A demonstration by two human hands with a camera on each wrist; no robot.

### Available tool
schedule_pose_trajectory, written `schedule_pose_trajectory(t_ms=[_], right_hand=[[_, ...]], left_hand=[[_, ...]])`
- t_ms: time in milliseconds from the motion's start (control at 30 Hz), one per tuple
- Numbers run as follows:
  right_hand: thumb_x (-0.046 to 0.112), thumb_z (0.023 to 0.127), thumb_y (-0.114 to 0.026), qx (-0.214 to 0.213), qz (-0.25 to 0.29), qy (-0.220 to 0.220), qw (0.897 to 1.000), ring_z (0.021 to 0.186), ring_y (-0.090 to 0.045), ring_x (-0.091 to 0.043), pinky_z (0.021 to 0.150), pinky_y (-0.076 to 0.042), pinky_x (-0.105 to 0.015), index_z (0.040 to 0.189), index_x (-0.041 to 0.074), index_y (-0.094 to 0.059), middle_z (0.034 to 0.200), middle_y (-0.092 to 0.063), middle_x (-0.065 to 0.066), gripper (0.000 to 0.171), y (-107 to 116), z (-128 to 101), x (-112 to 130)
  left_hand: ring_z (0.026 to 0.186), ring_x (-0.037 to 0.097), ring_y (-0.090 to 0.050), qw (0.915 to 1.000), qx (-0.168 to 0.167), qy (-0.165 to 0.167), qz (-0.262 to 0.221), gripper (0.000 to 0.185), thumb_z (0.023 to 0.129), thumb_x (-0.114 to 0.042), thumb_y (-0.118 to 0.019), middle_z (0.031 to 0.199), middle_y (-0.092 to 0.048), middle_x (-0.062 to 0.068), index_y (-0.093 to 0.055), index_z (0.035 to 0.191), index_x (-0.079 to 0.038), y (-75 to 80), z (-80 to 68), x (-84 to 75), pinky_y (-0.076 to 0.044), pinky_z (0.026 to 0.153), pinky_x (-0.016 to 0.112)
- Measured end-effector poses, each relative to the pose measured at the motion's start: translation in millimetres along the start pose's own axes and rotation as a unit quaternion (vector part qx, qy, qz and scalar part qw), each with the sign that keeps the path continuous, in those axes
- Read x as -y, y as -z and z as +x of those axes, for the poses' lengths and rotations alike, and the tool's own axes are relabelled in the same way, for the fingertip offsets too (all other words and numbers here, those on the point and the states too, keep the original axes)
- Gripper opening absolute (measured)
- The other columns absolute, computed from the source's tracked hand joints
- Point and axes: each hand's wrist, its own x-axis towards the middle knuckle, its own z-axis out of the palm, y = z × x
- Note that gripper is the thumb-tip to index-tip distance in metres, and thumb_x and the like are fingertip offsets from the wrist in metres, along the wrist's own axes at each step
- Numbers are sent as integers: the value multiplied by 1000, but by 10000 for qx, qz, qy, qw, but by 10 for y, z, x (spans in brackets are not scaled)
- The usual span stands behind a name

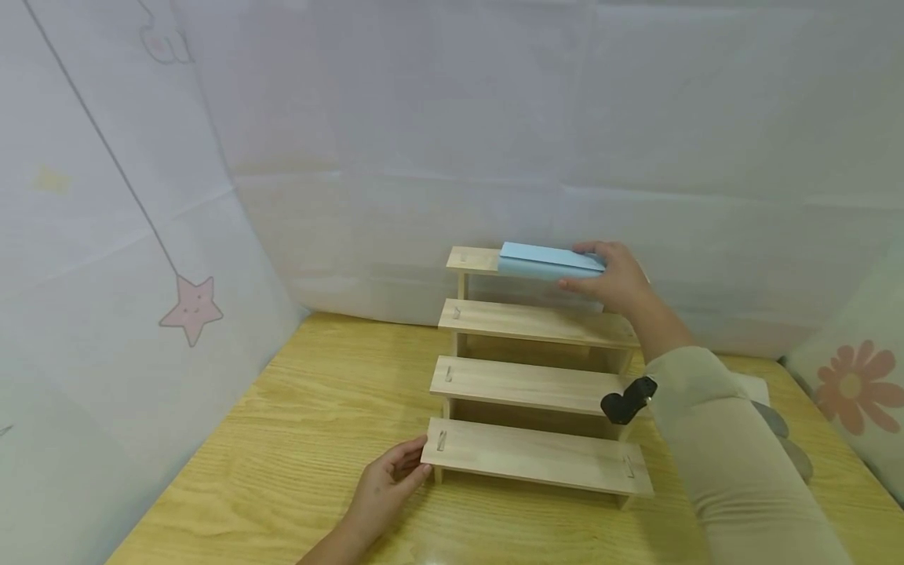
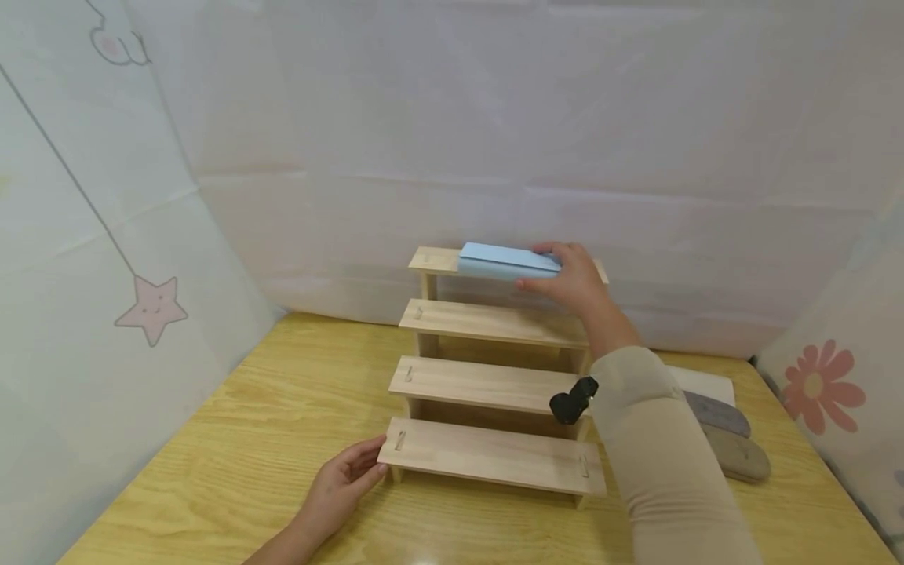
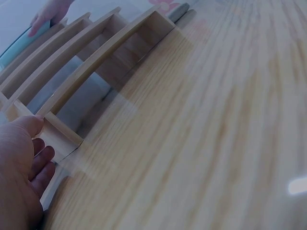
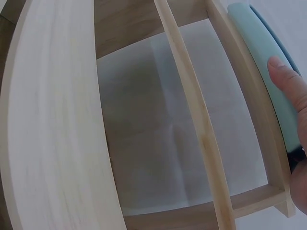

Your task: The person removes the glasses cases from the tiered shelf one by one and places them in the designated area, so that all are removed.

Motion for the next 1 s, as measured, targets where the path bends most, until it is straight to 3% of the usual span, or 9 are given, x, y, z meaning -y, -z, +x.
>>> schedule_pose_trajectory(t_ms=[1000], right_hand=[[57,77,-77,-479,62,-94,9988,133,-35,-41,105,-36,-61,144,17,-48,154,-31,-19,84,285,-231,-35]], left_hand=[[108,17,-67,9998,-122,-93,134,41,89,-19,-72,124,-68,12,-63,127,-5,-38,48,4,-54,88,17]])
